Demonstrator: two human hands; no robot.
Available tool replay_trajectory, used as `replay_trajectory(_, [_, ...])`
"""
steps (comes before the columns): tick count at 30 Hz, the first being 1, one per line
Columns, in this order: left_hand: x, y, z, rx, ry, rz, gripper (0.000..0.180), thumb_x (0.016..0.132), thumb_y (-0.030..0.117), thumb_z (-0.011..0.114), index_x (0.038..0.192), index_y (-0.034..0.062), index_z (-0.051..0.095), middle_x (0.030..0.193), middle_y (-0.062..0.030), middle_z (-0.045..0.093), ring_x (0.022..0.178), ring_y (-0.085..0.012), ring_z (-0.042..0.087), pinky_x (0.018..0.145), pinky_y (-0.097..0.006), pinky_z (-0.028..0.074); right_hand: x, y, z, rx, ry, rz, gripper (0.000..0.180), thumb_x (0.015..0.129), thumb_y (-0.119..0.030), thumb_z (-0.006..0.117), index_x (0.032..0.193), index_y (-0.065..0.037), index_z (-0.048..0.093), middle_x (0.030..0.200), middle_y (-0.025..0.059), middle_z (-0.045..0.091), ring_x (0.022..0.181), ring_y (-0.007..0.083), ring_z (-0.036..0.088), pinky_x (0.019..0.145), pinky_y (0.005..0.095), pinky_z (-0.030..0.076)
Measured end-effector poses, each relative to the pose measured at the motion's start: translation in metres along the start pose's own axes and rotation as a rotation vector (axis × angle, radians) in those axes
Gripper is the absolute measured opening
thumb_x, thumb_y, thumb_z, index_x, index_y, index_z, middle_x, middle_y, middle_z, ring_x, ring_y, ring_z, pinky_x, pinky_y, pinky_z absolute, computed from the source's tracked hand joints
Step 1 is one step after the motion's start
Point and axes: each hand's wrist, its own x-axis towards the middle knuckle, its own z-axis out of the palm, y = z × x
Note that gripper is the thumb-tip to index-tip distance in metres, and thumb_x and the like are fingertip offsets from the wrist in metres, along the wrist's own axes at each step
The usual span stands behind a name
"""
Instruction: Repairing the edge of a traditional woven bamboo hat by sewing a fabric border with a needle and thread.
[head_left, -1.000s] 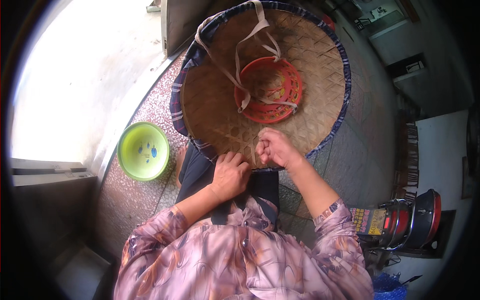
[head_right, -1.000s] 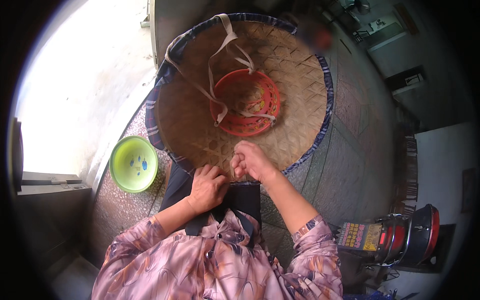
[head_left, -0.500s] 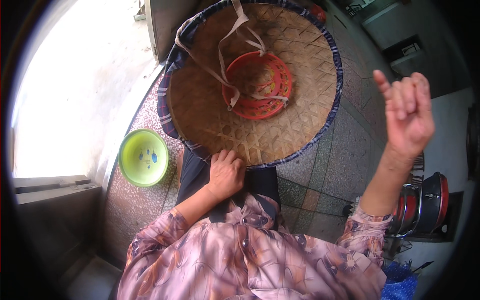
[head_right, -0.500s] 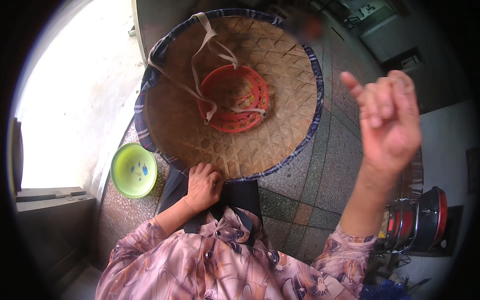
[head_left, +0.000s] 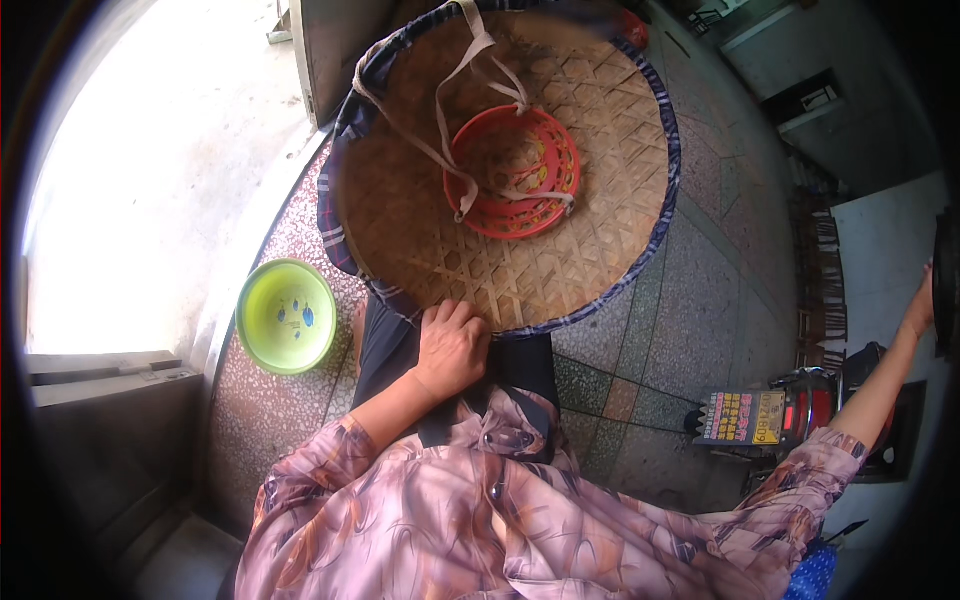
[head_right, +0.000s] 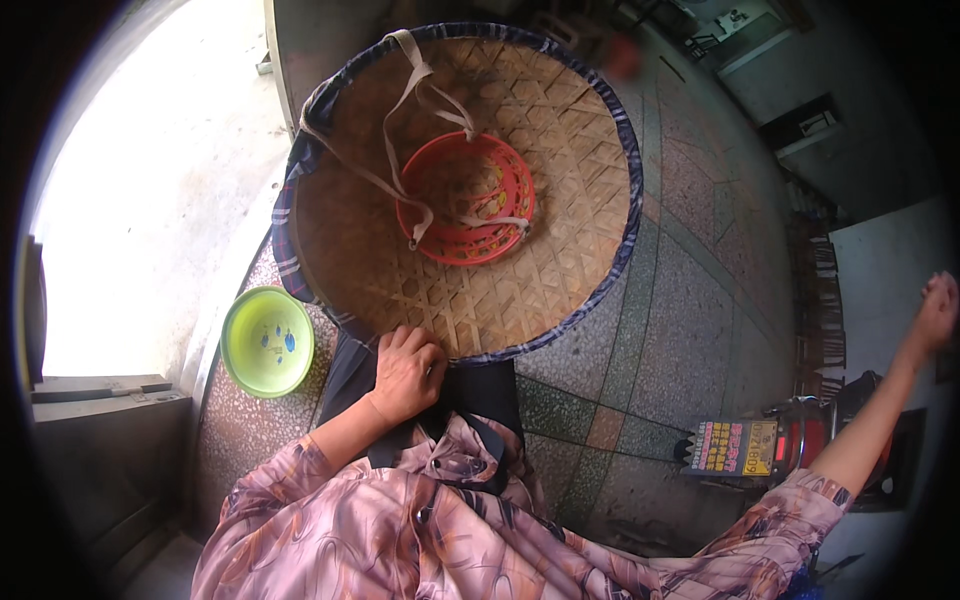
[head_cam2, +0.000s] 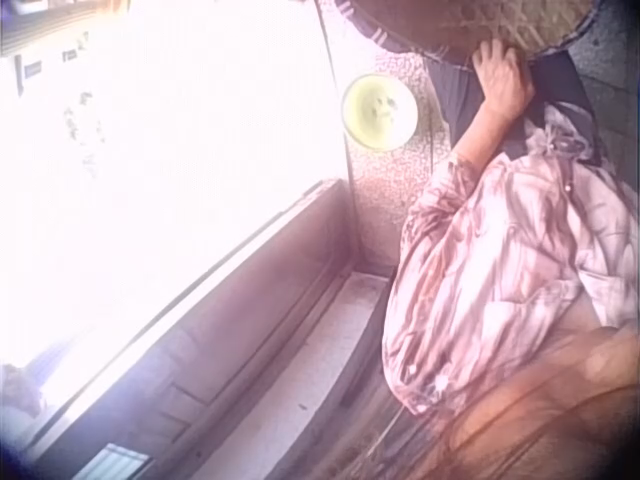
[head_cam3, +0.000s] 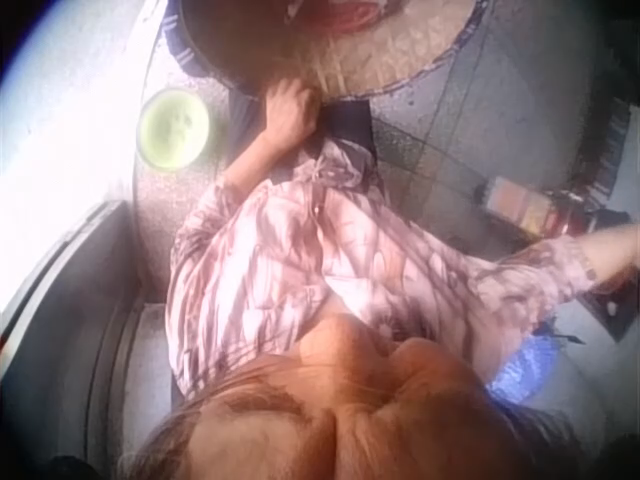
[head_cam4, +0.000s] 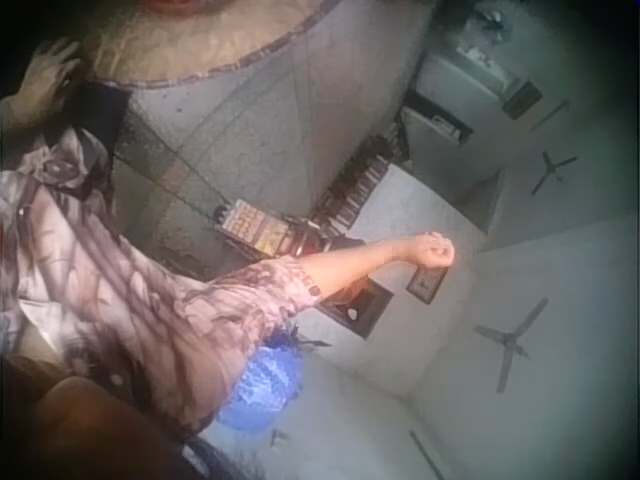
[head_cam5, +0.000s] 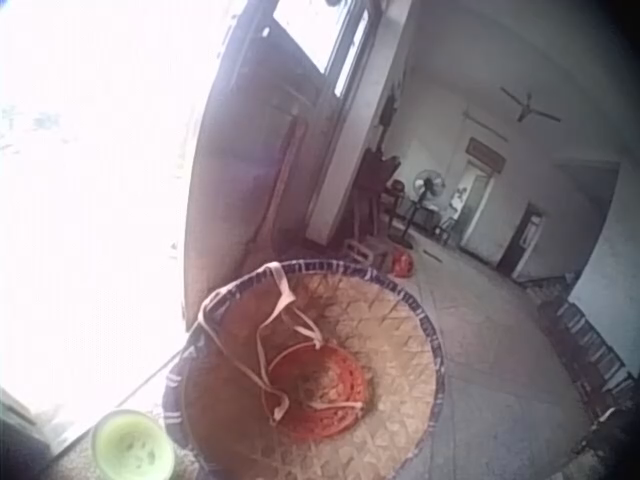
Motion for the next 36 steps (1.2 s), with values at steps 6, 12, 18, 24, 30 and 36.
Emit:
replay_trajectory(6, [0.004,0.002,0.001,0.027,0.012,0.026,0.007,0.077,0.012,0.07,0.082,0.0095,0.065,0.095,-0.0059,0.061,0.092,-0.0283,0.057,0.083,-0.043,0.042,-0.202,-0.219,0.12,0.288,-0.771,0.415,0.02,0.1,-0.002,0.048,0.111,-0.009,0.064,0.077,-0.0046,0.051,0.067,0.004,0.048,0.059,0.0209,0.044])
replay_trajectory(12, [0.007,0.002,0.002,-0.002,-0.011,0.018,0.006,0.078,0.013,0.069,0.081,0.0095,0.065,0.094,-0.0059,0.06,0.093,-0.0282,0.057,0.083,-0.043,0.042,-0.387,-0.422,0.14,0.691,-1.125,0.005,0.018,0.079,-0.004,0.069,0.095,-0.001,0.063,0.092,0.0163,0.058,0.086,0.0366,0.061,0.078,0.0431,0.052])
replay_trajectory(18, [0.005,0.002,0.0,-0.011,-0.042,-0.002,0.013,0.073,0.012,0.074,0.083,0.0125,0.064,0.096,-0.0036,0.061,0.094,-0.0279,0.057,0.083,-0.042,0.042,-0.44,-0.445,0.158,0.538,-1.057,-0.194,0.027,0.074,-0.011,0.076,0.096,-0.005,0.06,0.092,0.0143,0.055,0.087,0.0345,0.057,0.082,0.045,0.044])
replay_trajectory(24, [0.005,0.002,0.002,-0.004,-0.029,-0.005,0.013,0.073,0.012,0.074,0.082,0.0127,0.065,0.097,-0.0034,0.061,0.094,-0.0277,0.057,0.083,-0.042,0.042,-0.457,-0.433,0.166,0.607,-0.976,-0.252,0.018,0.077,-0.008,0.071,0.091,-0.008,0.06,0.088,0.01,0.056,0.085,0.0313,0.058,0.084,0.045,0.042])
replay_trajectory(30, [0.004,0.002,0.001,-0.018,-0.044,-0.007,0.014,0.073,0.012,0.075,0.082,0.0126,0.065,0.098,-0.0032,0.062,0.096,-0.0274,0.057,0.085,-0.041,0.042,-0.453,-0.425,0.153,0.721,-0.927,-0.224,0.018,0.076,-0.006,0.07,0.091,-0.008,0.061,0.085,0.0072,0.057,0.082,0.0295,0.059,0.089,0.0453,0.043])
replay_trajectory(36, [0.006,0.003,0.0,-0.001,-0.033,0.01,0.007,0.077,0.013,0.07,0.081,0.0107,0.066,0.095,-0.0044,0.06,0.094,-0.0275,0.057,0.084,-0.042,0.043,-0.455,-0.413,0.144,0.803,-0.973,-0.292,0.021,0.073,-0.008,0.072,0.092,-0.008,0.062,0.085,0.0065,0.057,0.08,0.0297,0.059,0.089,0.0468,0.043])
